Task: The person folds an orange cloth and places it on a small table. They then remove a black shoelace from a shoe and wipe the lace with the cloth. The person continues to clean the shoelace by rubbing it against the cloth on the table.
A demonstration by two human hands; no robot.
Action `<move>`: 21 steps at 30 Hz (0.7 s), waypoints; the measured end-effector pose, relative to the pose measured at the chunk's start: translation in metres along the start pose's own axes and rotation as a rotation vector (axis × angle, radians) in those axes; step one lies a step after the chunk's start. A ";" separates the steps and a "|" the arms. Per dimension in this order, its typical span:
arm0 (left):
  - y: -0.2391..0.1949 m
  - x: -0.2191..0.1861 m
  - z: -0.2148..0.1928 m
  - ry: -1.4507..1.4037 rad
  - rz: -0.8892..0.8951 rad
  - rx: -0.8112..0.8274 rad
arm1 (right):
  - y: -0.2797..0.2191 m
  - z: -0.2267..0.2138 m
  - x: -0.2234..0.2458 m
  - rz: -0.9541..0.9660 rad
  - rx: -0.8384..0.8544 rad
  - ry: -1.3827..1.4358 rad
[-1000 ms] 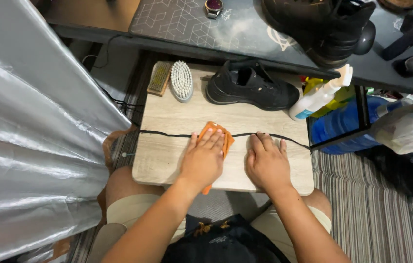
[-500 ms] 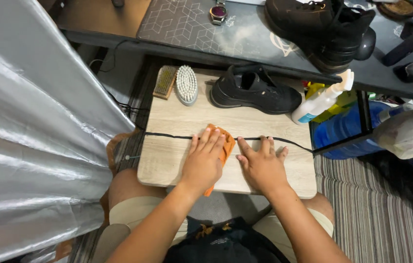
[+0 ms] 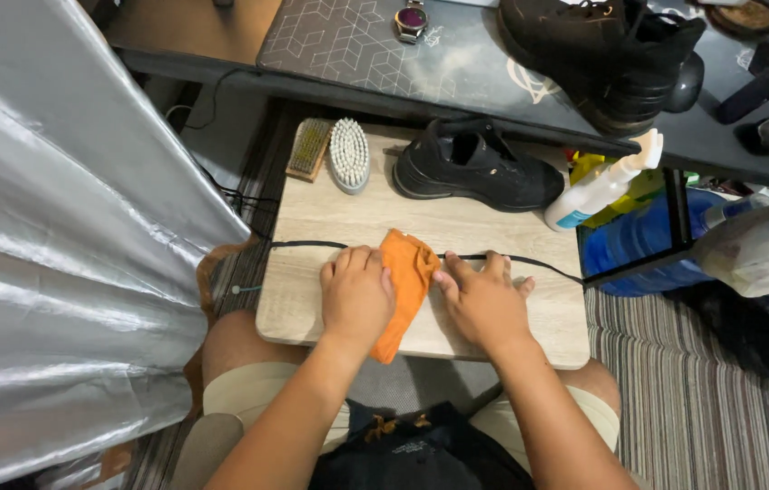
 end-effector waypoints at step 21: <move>-0.006 -0.030 0.046 -0.051 0.307 0.289 | 0.006 0.042 0.001 -0.182 -0.320 -0.193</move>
Point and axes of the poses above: each hand's wrist, its own y-axis towards the middle knuckle, its own z-axis out of the palm, x = y × z, the point moved 5 cm from there along y, towards the middle knuckle, and after that the axes turned 7 degrees about x, right-handed, at the moved point
